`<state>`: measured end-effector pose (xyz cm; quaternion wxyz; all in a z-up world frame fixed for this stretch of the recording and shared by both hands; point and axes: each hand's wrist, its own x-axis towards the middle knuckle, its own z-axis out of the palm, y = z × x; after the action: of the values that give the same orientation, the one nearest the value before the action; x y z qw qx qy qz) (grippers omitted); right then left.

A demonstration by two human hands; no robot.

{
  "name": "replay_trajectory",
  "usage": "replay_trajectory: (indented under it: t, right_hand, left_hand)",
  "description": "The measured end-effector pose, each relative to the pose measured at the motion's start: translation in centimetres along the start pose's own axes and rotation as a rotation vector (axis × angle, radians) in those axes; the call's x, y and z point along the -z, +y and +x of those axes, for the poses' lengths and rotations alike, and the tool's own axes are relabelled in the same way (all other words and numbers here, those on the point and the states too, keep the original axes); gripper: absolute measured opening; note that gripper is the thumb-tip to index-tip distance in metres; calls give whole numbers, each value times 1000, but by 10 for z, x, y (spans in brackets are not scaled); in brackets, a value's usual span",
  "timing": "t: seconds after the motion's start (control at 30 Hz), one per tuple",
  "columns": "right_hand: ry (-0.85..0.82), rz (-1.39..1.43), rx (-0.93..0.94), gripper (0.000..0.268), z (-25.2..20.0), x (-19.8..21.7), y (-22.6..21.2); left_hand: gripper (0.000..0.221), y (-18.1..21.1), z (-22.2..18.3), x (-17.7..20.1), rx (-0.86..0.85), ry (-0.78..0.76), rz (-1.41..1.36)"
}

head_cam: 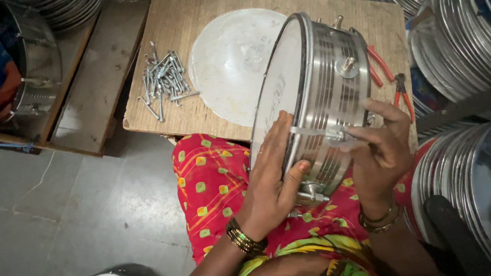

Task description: The person assembles a drum by placing a head on the shell and then inserting and tightening several tension rods around the rim using their hands and a small wrench.

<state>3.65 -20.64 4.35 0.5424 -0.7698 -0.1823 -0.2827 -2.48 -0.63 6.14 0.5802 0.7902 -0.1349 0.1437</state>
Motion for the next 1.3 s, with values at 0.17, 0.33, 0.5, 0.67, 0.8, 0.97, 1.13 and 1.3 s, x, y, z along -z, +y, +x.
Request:
replay_trajectory:
  t: [0.17,0.33,0.5,0.67,0.8,0.97,1.13,1.3]
  right_hand:
    - [-19,-51,135,10,5,-4,-2]
    - [-9,-90,130,15,9,-8,-9]
    - [-71,-138,174,19,18,-5,-20]
    - [-127,-205,187,20,26,-4,-27]
    - [-152,-56,134,23,28,-12,-20]
    - [-142,104,79,31,27,-15,-12]
    - [-178,29,135,21,22,-12,-11]
    - [-157,-52,147,13,18,-15,-10]
  left_hand:
    - [69,0,1,1,-25,24,17]
    - [68,2,2,0,-96,50,92]
    - [65,7,4,0,-45,53,98]
    - [64,13,10,5,24,31,73]
    - [62,17,14,13,97,18,8]
    - [61,15,16,15,72,21,19]
    - [63,10,14,12,93,35,28]
    - [70,2,13,8,-88,81,156]
